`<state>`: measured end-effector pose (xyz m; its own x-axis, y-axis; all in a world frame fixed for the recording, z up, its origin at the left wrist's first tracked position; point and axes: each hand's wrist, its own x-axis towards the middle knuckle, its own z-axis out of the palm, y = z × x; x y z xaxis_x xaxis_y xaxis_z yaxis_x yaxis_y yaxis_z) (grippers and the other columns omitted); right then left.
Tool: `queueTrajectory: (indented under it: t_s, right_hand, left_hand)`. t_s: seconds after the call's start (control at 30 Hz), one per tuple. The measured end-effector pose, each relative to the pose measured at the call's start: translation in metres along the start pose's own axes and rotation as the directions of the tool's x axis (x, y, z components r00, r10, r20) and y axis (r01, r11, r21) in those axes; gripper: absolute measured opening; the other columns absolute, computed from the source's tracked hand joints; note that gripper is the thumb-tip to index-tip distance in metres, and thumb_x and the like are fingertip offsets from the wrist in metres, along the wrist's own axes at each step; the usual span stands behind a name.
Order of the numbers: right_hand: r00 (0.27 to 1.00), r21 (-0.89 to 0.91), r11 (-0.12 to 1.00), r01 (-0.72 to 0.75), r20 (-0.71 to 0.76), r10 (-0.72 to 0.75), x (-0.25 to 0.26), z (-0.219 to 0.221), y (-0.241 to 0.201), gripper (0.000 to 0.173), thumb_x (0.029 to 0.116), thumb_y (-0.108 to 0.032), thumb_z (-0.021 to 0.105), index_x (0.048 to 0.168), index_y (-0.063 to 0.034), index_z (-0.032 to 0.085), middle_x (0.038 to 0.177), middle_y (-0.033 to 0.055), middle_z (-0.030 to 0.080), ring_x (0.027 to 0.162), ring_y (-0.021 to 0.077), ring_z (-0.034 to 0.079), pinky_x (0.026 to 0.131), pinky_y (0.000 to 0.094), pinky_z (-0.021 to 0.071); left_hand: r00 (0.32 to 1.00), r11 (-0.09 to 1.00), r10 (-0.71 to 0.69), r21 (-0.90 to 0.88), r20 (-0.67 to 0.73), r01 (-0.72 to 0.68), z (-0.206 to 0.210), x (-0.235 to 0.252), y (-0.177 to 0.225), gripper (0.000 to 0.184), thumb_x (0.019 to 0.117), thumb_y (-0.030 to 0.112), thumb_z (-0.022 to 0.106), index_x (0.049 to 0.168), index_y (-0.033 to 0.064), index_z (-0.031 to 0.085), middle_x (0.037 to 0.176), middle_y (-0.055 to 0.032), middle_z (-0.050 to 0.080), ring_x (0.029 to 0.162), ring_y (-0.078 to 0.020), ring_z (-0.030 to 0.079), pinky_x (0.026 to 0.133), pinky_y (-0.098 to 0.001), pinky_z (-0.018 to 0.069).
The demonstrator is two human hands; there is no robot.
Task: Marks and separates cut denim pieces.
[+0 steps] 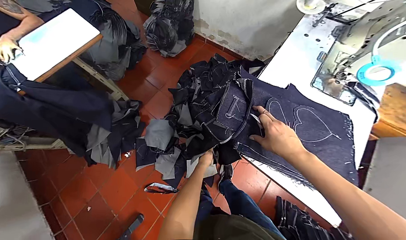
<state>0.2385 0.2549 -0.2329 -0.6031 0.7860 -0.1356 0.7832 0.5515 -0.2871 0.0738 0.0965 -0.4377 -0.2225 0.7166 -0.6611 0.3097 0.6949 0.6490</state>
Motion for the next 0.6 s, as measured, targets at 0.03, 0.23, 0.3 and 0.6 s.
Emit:
queueTrajectory:
  t_s: [0.03, 0.23, 0.3, 0.6]
  right_hand:
    - [1.0, 0.015, 1.0, 0.004, 0.0, -0.004, 0.001, 0.0, 0.001, 0.051, 0.0707, -0.023, 0.095, 0.103, -0.0011, 0.062, 0.156, 0.0115, 0.047, 0.086, 0.0373, 0.072, 0.065, 0.0598, 0.0572]
    - [0.998, 0.023, 0.999, 0.049, 0.042, -0.05, 0.004, -0.01, 0.003, 0.052, 0.0752, -0.027, 0.093, 0.109, -0.0006, 0.065, 0.154, 0.0134, 0.05, 0.092, 0.038, 0.073, 0.071, 0.0597, 0.0585]
    - [0.998, -0.055, 0.996, 0.066, 0.002, -0.066, -0.004, -0.016, -0.007, 0.053, 0.0747, -0.026, 0.093, 0.111, 0.0001, 0.064, 0.154, 0.0164, 0.049, 0.089, 0.0399, 0.073, 0.066, 0.0584, 0.0584]
    - [0.993, -0.036, 0.999, -0.027, -0.117, 0.023, -0.078, -0.011, -0.036, 0.035, 0.1083, -0.032, 0.049, 0.106, -0.0002, 0.064, 0.097, 0.0216, 0.065, 0.092, 0.0409, 0.069, 0.073, 0.0549, 0.0582]
  left_hand:
    - [0.999, 0.979, 0.045, -0.201, 0.012, -0.042, 0.001, -0.01, -0.021, 0.051, 0.1137, 0.028, 0.03, 0.152, -0.0034, 0.042, 0.158, -0.0208, 0.043, 0.15, -0.0262, 0.037, 0.126, -0.0418, 0.0273]
    - [0.9, 0.924, -0.034, -0.357, -0.435, -0.138, -0.04, -0.132, -0.031, 0.039, 0.1077, 0.016, 0.046, 0.134, -0.0112, 0.056, 0.133, -0.0276, 0.062, 0.13, -0.0318, 0.057, 0.114, -0.0456, 0.0423]
    - [0.863, 0.978, 0.179, -0.008, -0.472, -0.208, -0.058, -0.169, -0.015, 0.045, 0.1019, 0.03, 0.057, 0.129, -0.0064, 0.057, 0.107, -0.0235, 0.069, 0.103, -0.0362, 0.068, 0.093, -0.055, 0.0538]
    - [0.64, 0.843, 0.536, 0.387, -0.55, -0.373, -0.06, -0.199, 0.002, 0.028, 0.0778, 0.006, 0.072, 0.104, 0.0122, 0.081, 0.093, -0.0142, 0.07, 0.079, -0.0261, 0.07, 0.072, -0.0447, 0.0612]
